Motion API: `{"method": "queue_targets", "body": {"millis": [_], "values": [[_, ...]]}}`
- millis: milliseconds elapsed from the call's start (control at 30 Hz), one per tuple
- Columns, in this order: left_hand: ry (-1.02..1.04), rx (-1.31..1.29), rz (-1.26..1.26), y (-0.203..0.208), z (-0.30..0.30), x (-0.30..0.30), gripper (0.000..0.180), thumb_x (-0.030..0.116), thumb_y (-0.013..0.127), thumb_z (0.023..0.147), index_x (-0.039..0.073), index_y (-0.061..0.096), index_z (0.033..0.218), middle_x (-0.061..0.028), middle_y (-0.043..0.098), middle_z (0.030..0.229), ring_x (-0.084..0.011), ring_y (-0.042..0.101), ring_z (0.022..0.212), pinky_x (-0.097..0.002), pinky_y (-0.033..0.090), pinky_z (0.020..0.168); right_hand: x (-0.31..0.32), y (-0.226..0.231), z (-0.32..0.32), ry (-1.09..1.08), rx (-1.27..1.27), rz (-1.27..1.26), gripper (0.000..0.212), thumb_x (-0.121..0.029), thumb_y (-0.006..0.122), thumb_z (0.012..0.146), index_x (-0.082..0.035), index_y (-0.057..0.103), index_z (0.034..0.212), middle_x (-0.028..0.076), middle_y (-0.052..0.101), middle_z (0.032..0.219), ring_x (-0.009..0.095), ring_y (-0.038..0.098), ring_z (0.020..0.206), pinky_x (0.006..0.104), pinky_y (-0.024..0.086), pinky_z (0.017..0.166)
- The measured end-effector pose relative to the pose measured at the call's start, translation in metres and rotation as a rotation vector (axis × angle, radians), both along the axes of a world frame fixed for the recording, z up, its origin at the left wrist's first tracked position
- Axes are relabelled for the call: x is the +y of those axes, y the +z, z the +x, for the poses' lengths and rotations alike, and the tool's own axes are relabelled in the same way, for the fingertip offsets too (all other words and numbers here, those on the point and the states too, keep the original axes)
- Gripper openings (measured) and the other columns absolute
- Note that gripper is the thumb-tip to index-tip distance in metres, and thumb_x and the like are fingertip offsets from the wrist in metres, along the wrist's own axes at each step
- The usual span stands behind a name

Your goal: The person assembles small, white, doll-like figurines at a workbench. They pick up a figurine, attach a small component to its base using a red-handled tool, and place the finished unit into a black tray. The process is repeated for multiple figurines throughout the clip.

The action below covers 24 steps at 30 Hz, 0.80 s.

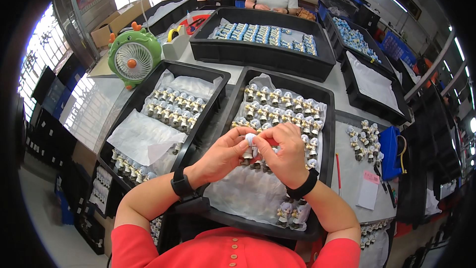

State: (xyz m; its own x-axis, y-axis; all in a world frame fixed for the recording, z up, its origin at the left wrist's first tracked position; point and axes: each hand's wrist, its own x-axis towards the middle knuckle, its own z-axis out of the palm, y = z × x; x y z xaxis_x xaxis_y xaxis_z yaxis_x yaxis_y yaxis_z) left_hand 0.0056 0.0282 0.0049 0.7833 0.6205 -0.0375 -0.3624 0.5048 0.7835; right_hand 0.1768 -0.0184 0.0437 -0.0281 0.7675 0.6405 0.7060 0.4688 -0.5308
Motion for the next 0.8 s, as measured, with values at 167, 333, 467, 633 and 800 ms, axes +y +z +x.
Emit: {"method": "queue_targets", "body": {"millis": [167,333,467,633,800], "values": [[0.059,0.012,0.069,0.002,0.005,-0.004,0.033,0.024,0.050,0.095,0.009,0.040,0.122,-0.0039,0.051,0.109,-0.0137,0.057,0.092,-0.0269,0.048,0.077,0.004,0.000,0.000,-0.039,-0.005,0.027,0.011,-0.012,0.069,0.074,-0.007,0.060,0.071,0.004,0.054,0.066,0.023,0.049,0.067,0.0355,0.036,0.068],[0.069,0.047,0.099,0.000,0.003,-0.002,0.030,0.024,0.051,0.094,0.010,0.042,0.119,-0.0013,0.053,0.103,-0.0094,0.058,0.087,-0.0203,0.042,0.065,0.004,0.000,-0.001,0.002,-0.109,0.051,0.010,-0.011,0.070,0.073,-0.007,0.060,0.072,0.003,0.054,0.066,0.022,0.049,0.067,0.0341,0.037,0.068],[0.089,0.047,0.092,0.003,0.003,-0.003,0.030,0.023,0.052,0.094,0.010,0.043,0.119,-0.0006,0.054,0.102,-0.0080,0.057,0.086,-0.0189,0.040,0.063,-0.002,0.006,0.000,-0.059,-0.018,0.053,0.011,-0.011,0.070,0.073,-0.007,0.060,0.071,0.003,0.054,0.066,0.022,0.050,0.067,0.0353,0.036,0.071],[0.106,0.112,0.151,0.003,0.002,-0.002,0.028,0.020,0.052,0.094,0.009,0.044,0.118,-0.0014,0.053,0.105,-0.0081,0.056,0.086,-0.0211,0.043,0.068,0.002,0.002,-0.002,-0.048,-0.174,0.097,0.011,-0.010,0.070,0.073,-0.008,0.059,0.071,0.003,0.054,0.067,0.023,0.050,0.068,0.0363,0.035,0.072],[0.114,0.107,0.164,0.006,0.004,-0.005,0.026,0.017,0.051,0.094,0.009,0.044,0.118,-0.0023,0.052,0.106,-0.0080,0.055,0.087,-0.0237,0.045,0.073,0.001,0.002,-0.002,-0.027,-0.124,0.074,0.011,-0.010,0.070,0.073,-0.008,0.059,0.071,0.003,0.053,0.068,0.023,0.050,0.069,0.0360,0.035,0.071]]}}
